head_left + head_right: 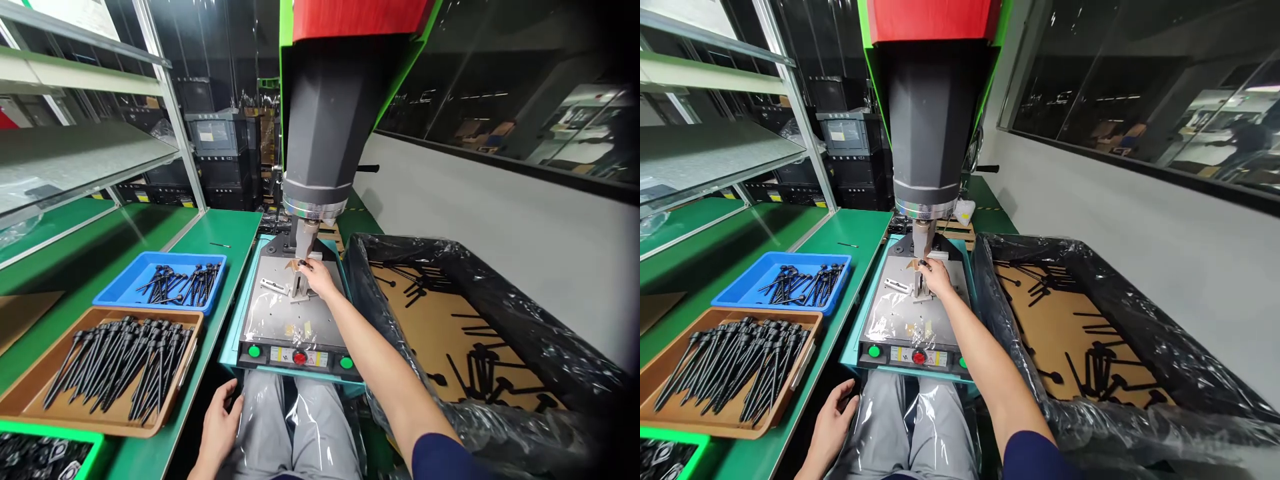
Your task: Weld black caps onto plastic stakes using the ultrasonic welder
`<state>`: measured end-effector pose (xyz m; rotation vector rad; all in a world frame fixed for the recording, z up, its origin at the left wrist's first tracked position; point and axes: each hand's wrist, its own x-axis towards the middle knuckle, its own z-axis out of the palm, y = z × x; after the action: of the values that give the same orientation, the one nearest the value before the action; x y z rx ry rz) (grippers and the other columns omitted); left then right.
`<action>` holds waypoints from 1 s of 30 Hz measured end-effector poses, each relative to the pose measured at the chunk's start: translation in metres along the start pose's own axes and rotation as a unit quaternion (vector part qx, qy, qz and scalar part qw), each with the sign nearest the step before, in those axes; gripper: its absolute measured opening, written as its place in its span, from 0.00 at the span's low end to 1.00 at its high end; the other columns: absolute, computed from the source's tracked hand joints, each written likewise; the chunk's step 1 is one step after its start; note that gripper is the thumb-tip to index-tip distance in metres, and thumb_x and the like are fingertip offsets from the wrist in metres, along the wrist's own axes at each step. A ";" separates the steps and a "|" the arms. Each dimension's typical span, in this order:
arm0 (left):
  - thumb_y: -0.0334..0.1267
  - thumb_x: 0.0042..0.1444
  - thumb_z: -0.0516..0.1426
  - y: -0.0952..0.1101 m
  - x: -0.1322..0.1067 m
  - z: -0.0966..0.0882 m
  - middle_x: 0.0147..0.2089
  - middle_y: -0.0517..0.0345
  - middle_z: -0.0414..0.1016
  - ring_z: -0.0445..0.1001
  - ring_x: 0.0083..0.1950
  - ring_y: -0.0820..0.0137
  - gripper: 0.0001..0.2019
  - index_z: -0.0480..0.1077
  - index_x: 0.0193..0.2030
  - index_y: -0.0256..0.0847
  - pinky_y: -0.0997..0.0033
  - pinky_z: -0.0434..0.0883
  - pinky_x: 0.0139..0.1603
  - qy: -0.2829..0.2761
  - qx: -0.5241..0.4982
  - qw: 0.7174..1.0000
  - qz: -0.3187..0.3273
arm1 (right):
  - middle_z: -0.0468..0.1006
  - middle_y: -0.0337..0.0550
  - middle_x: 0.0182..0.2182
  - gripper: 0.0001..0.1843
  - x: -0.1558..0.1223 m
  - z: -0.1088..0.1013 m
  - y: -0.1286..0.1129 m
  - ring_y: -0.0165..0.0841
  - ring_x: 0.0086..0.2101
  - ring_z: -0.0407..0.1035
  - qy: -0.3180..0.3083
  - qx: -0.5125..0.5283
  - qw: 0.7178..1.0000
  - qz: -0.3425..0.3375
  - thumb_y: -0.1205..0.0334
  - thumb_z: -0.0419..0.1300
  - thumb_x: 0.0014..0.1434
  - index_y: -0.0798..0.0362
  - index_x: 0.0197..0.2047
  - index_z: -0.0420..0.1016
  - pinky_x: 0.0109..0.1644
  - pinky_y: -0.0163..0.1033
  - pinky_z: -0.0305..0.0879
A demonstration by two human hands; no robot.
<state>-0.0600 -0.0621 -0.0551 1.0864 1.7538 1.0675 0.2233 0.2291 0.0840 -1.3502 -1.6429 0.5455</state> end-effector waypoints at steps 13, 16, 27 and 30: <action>0.51 0.52 0.60 0.027 0.000 0.012 0.49 0.46 0.77 0.75 0.52 0.56 0.21 0.75 0.47 0.38 0.56 0.70 0.58 -0.082 -0.023 0.996 0.040 | 0.77 0.47 0.46 0.11 -0.057 -0.032 -0.031 0.42 0.49 0.69 0.035 0.055 0.982 -0.179 0.59 0.65 0.56 0.47 0.44 0.77 0.55 0.50 0.65; 0.48 0.55 0.58 0.057 0.003 0.020 0.48 0.48 0.78 0.75 0.51 0.58 0.17 0.76 0.45 0.40 0.58 0.71 0.56 -0.126 -0.012 0.987 0.097 | 0.79 0.46 0.43 0.11 -0.091 -0.042 -0.042 0.40 0.45 0.72 0.034 0.068 0.974 -0.214 0.59 0.66 0.57 0.47 0.45 0.76 0.48 0.47 0.69; 0.46 0.57 0.61 0.177 0.009 0.051 0.44 0.49 0.76 0.73 0.45 0.62 0.15 0.75 0.47 0.41 0.64 0.71 0.45 -0.141 0.025 0.933 0.330 | 0.75 0.40 0.31 0.22 -0.177 -0.030 -0.081 0.34 0.31 0.70 -0.039 0.382 0.921 0.057 0.45 0.72 0.47 0.49 0.35 0.69 0.35 0.39 0.70; 0.47 0.60 0.59 0.179 0.002 0.054 0.31 0.54 0.73 0.70 0.33 0.68 0.12 0.78 0.37 0.40 0.70 0.67 0.34 -0.171 0.020 0.931 0.322 | 0.73 0.37 0.29 0.23 -0.190 -0.025 -0.084 0.31 0.27 0.67 -0.044 0.434 0.893 0.110 0.46 0.73 0.45 0.49 0.35 0.68 0.29 0.36 0.68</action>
<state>0.0348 0.0022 0.0922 1.8240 1.1608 1.1257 0.1975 0.0216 0.0939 -0.8251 -1.0677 1.3044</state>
